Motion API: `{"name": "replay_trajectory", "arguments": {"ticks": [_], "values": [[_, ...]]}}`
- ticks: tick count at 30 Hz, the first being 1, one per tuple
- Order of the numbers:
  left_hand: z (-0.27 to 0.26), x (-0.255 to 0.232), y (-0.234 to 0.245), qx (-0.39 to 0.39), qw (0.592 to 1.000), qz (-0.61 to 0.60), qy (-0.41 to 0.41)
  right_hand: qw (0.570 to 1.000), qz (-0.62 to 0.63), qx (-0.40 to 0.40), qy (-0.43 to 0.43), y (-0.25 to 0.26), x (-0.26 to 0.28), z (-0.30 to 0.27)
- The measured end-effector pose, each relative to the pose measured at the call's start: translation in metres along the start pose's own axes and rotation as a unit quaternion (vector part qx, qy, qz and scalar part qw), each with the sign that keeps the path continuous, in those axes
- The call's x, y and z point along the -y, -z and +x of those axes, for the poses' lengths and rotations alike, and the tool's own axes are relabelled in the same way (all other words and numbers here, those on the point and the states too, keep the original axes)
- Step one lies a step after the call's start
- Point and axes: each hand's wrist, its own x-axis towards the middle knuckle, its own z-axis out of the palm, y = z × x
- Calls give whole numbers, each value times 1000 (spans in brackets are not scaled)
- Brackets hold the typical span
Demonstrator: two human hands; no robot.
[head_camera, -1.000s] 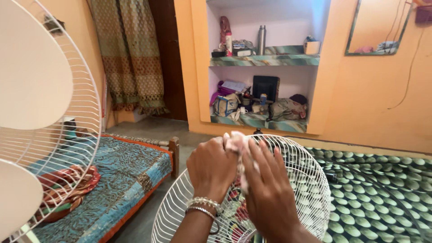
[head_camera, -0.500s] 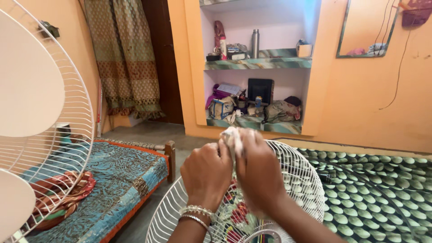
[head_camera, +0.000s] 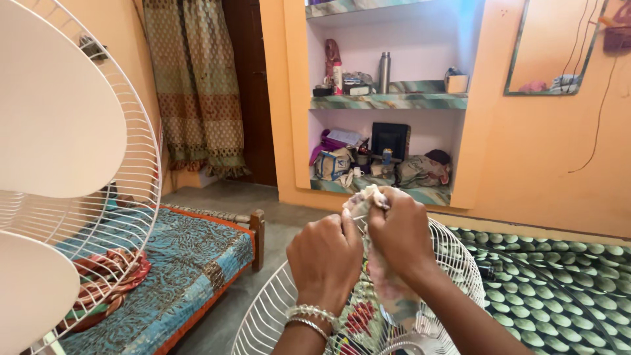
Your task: The person wipes the front grill of a standing electric fan with a cloth. They hold the grill with one hand and rub the cloth over the metal bars and central hub repeatedly, cleaning the surface.
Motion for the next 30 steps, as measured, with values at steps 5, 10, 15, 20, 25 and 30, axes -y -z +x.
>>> {"name": "replay_trajectory", "arguments": {"ticks": [5,10,15,20,25,30], "values": [[9,20,3,-25,999,7,32,966,-7,-33,256,-8,-8,-47],[13,38,8,-54,998,23,26,917,-61,-62,390,-16,-24,-87],[9,16,-3,-25,1000,4,-6,960,-65,-121,245,-13,-15,-50],[-5,-6,-2,44,999,-9,-22,998,-28,-2,-58,4,-9,25],[-15,-18,2,3,999,-1,-45,999,-29,15,-22,20,-16,23],[-7,-5,-4,-31,999,6,-13,984,-75,-45,158,24,-18,-33]]}}
